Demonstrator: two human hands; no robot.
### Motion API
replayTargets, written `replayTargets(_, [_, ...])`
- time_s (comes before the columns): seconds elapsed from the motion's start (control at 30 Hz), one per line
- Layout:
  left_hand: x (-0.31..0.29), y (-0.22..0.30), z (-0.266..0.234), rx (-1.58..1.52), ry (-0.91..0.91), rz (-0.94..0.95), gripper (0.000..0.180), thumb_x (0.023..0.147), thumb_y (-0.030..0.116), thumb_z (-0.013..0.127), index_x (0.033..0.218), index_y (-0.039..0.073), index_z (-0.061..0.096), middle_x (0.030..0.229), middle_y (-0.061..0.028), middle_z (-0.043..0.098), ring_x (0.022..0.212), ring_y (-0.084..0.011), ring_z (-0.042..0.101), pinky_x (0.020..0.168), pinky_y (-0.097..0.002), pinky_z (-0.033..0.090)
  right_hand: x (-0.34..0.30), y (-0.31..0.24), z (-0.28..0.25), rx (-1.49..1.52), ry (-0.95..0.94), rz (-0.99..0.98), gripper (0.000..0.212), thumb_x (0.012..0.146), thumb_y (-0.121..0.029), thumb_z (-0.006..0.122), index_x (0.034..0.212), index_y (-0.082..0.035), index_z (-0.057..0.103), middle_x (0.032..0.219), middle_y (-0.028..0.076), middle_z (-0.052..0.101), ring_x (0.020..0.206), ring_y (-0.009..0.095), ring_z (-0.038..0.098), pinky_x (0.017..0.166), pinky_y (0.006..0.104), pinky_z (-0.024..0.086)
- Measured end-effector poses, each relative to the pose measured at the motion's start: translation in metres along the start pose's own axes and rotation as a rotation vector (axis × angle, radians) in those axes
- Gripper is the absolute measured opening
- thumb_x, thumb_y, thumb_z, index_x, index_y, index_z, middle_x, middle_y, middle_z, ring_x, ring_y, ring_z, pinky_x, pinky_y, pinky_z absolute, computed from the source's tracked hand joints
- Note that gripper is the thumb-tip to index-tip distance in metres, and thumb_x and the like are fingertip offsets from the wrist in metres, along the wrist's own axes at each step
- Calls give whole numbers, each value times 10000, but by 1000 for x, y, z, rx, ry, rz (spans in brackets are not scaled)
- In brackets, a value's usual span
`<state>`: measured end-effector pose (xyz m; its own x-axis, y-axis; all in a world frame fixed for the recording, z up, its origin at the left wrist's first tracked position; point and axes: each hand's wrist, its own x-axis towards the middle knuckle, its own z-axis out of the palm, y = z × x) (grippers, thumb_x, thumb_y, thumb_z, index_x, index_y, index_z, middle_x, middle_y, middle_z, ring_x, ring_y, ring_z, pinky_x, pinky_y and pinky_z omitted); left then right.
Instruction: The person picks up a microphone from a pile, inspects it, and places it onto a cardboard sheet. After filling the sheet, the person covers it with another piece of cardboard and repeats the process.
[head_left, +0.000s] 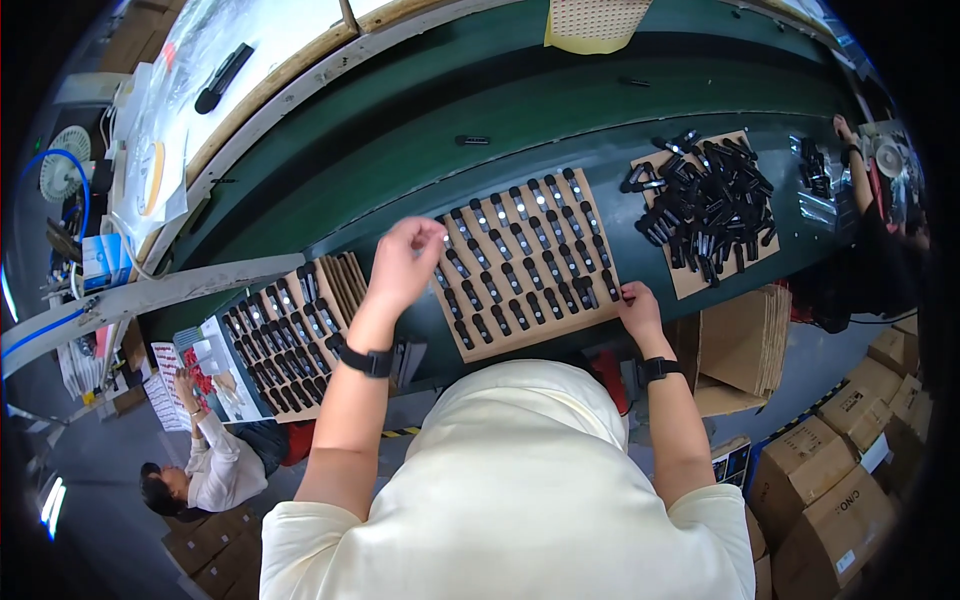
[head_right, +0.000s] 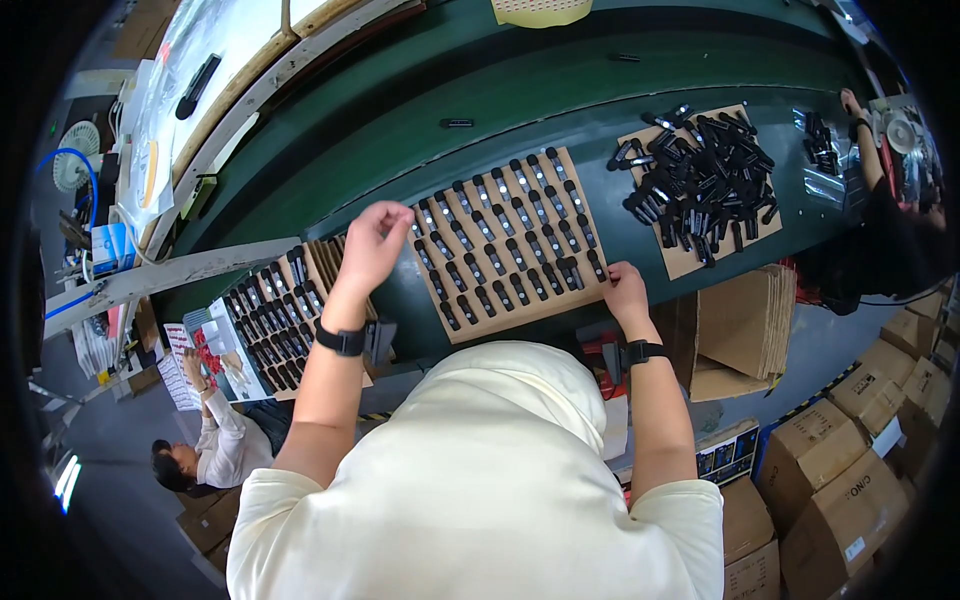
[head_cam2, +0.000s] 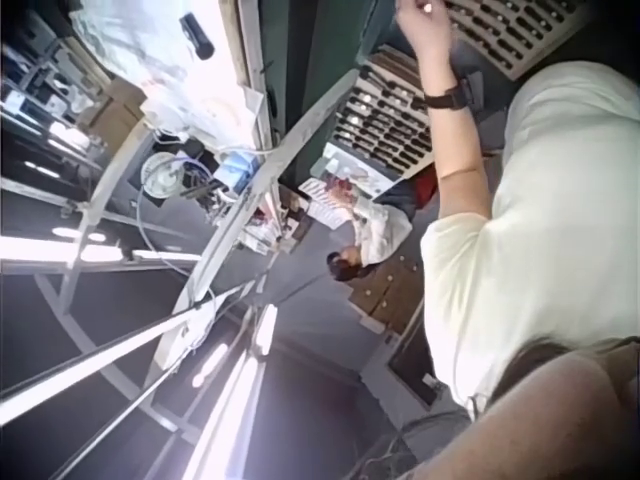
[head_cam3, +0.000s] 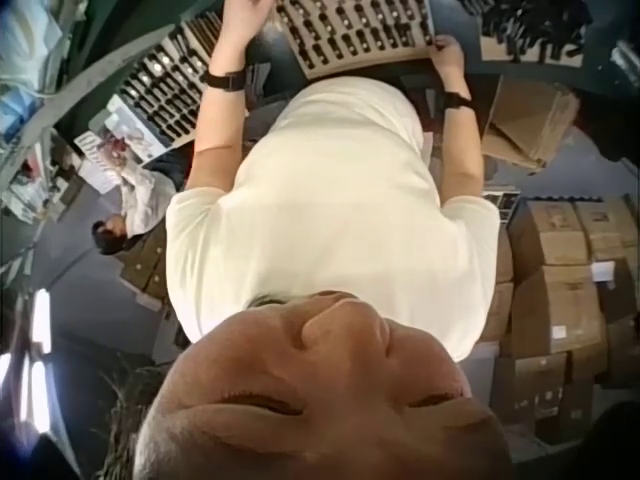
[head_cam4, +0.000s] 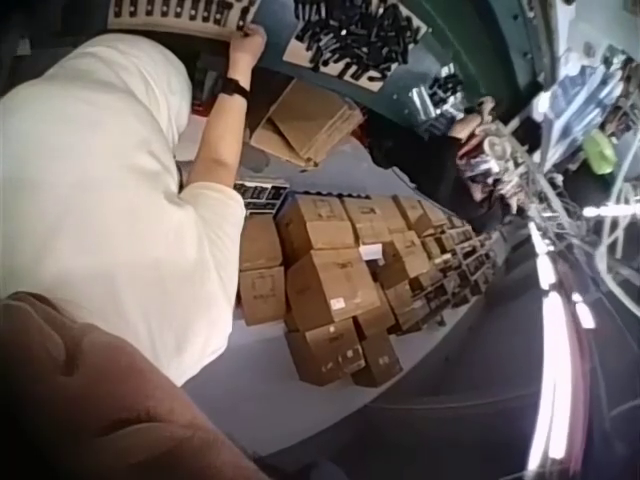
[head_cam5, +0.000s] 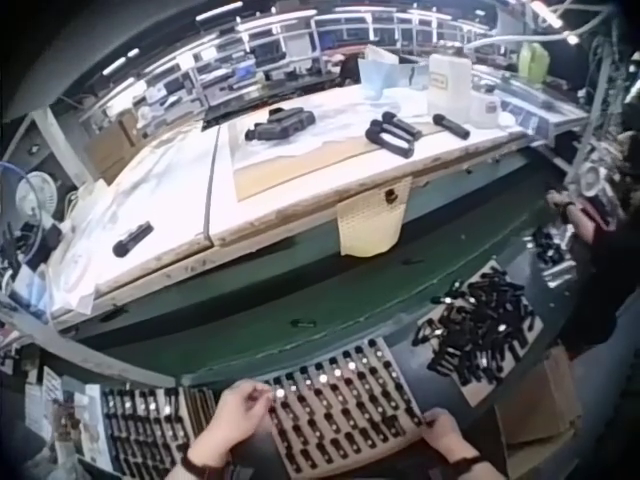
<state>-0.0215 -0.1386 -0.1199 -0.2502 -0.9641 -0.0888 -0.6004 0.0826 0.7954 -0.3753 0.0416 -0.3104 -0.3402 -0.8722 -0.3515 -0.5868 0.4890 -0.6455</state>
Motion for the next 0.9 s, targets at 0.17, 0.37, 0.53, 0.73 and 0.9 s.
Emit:
replayTargets(0.17, [61,-42,9,-42,-5,-77,123,868,91,632,928,-14,658,768,-82,665,700,-132,626,658,-269,507,-7,-2,-10,10,-14,45,240,760,-2,665,996,1,620,913,136,639,792,253,640,729,327,525])
replayTargets(0.37, [128,-93,25,26,48,-39,139,859,94,628,945,-11,654,800,-103,677,730,-166,649,690,-286,520,-13,1,-14,80,25,28,235,792,2,650,1023,2,608,931,155,620,774,274,631,710,335,517])
replayTargets(0.53, [169,-126,47,90,27,-101,189,842,87,657,1009,-1,642,849,-109,670,776,-194,650,729,-296,526,-30,16,-18,104,53,6,206,830,21,625,1033,0,600,908,125,619,754,218,625,698,304,507])
replayTargets(0.73, [192,-147,65,243,8,-34,254,805,127,681,1037,30,645,968,-152,656,927,-297,641,833,-367,520,-53,14,-22,111,11,176,177,862,30,595,1036,1,595,877,84,623,746,155,606,697,272,496])
replayTargets(0.9, [197,-167,70,457,31,-6,310,773,120,707,1063,43,630,997,-155,636,971,-322,620,860,-382,510,-62,9,-19,98,15,203,162,864,17,591,1025,4,597,875,96,621,735,173,605,689,287,498])
